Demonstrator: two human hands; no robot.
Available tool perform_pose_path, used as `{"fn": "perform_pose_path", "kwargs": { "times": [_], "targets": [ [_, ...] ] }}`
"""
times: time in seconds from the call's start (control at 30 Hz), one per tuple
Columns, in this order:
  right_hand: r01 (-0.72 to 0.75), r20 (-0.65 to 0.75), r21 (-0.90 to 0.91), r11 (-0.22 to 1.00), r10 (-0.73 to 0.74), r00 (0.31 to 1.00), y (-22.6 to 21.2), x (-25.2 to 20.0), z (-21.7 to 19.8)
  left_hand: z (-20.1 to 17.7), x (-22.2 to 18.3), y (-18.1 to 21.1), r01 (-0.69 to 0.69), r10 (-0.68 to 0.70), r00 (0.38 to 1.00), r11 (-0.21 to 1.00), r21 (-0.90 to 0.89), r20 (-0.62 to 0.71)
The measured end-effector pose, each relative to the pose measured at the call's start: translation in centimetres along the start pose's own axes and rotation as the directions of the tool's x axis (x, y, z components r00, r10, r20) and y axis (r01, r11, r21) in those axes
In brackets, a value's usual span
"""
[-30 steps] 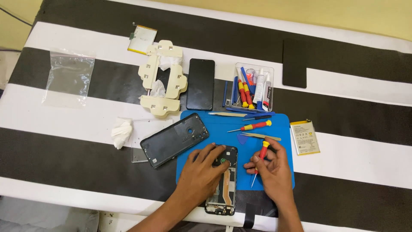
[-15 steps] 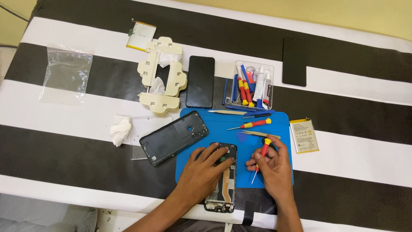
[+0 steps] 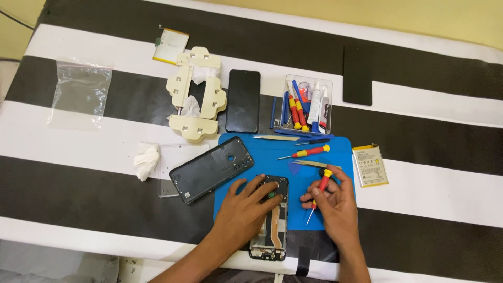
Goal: Disassembling a mobile phone by removing screws and internal components like the motherboard and battery using precision screwdrivers.
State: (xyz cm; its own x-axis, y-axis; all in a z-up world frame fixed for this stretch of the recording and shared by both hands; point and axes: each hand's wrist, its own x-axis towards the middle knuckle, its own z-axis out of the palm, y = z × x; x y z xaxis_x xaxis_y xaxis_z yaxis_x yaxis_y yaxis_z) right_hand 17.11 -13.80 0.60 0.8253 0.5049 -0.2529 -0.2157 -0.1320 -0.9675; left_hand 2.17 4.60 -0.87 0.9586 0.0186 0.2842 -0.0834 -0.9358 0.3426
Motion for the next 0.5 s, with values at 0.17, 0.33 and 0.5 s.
{"fn": "perform_pose_path", "kwargs": {
  "times": [0.17, 0.33, 0.5],
  "targets": [
    [0.035, 0.015, 0.023, 0.999, -0.036, 0.999, -0.3, -0.2, -0.6, -0.5, 0.3, -0.9, -0.005, 0.005, 1.0, 0.996, -0.089, -0.003],
    [0.069, -0.044, 0.031, 0.997, -0.068, 0.997, -0.1, -0.4, -0.7, -0.5, 0.8, -2.2, 0.047, -0.039, 0.998, 0.977, -0.207, 0.043],
    [0.067, -0.071, 0.024, 0.997, -0.066, 0.995, -0.1, -0.3, -0.6, -1.5, 1.7, -1.9, -0.046, 0.055, 0.998, 0.968, -0.246, 0.03]
  ]
}}
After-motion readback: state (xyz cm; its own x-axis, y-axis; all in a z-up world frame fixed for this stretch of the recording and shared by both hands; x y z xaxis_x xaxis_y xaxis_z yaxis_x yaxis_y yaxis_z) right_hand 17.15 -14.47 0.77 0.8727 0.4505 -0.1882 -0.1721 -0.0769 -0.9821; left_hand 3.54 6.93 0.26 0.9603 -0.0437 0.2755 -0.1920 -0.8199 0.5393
